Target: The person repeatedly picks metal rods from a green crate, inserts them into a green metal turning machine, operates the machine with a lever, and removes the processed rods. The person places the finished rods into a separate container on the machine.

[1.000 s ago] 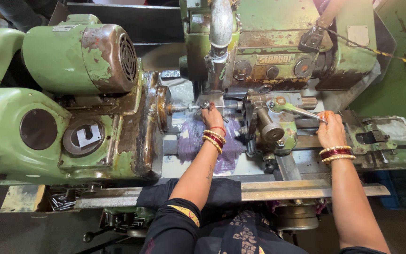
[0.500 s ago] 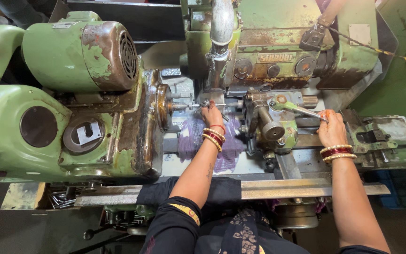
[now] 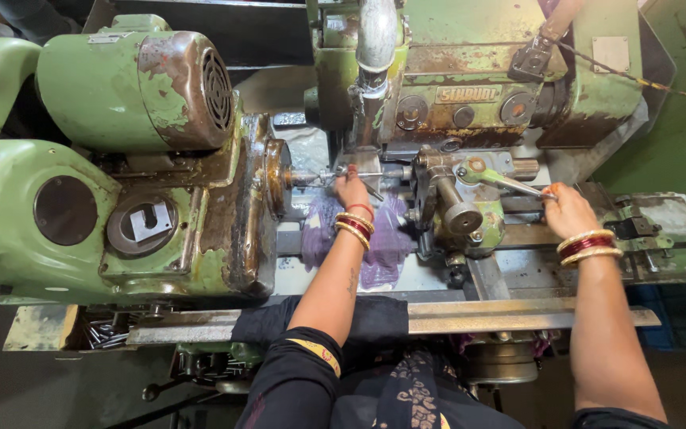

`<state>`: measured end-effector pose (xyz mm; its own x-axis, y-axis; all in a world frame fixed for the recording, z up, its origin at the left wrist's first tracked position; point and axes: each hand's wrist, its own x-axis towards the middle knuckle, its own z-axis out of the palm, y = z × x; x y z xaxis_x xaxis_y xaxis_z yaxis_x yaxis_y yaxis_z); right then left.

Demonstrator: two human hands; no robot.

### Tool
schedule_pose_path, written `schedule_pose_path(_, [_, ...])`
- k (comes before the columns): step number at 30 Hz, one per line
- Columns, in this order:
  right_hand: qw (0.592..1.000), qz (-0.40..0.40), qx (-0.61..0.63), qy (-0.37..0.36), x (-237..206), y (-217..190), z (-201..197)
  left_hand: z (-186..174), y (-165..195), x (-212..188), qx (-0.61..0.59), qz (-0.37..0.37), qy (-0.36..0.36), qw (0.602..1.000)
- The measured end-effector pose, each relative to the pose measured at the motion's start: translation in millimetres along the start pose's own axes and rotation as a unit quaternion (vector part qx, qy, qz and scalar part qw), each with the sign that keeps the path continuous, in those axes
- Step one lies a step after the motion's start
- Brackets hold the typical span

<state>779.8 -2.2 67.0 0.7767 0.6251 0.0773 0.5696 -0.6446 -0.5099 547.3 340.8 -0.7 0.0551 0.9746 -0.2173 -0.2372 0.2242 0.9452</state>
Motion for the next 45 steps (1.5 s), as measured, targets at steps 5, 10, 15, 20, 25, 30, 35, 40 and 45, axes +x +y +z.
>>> schedule_pose_path(5, [0.992,0.075,-0.103,0.015,-16.6,-16.9,18.5,-16.3,11.7,16.6,-0.170,-0.048,-0.013,0.984])
schedule_pose_path(10, [0.983,0.063,-0.151,0.087,-32.8,-17.4,37.5,-15.7,15.8,10.0,-0.277,-0.123,0.016,0.953])
schedule_pose_path(15, [0.992,0.029,-0.104,0.058,7.4,2.1,17.1,-23.8,6.8,17.2,-0.027,-0.119,0.035,0.992])
schedule_pose_path(20, [0.991,0.023,-0.118,0.066,9.3,10.2,21.3,-28.9,3.8,29.9,-0.117,-0.119,0.012,0.986])
schedule_pose_path(25, [0.996,0.024,-0.081,0.042,6.7,5.8,14.7,-25.0,4.1,32.2,-0.150,-0.176,0.029,0.972])
schedule_pose_path(30, [0.986,0.055,-0.139,0.077,-34.3,-23.0,30.6,-22.3,6.8,36.2,-0.258,-0.232,0.014,0.938])
schedule_pose_path(35, [0.987,0.072,-0.109,0.094,-57.5,-45.9,28.4,-25.4,5.0,37.2,-0.309,-0.248,-0.023,0.918])
schedule_pose_path(40, [0.985,-0.131,0.003,0.112,-33.5,-19.1,5.5,-24.6,4.1,35.8,-0.298,-0.249,-0.013,0.921])
schedule_pose_path(45, [0.949,0.033,0.270,0.161,-67.8,103.9,-59.5,-21.7,7.2,39.4,-0.281,-0.305,-0.009,0.910])
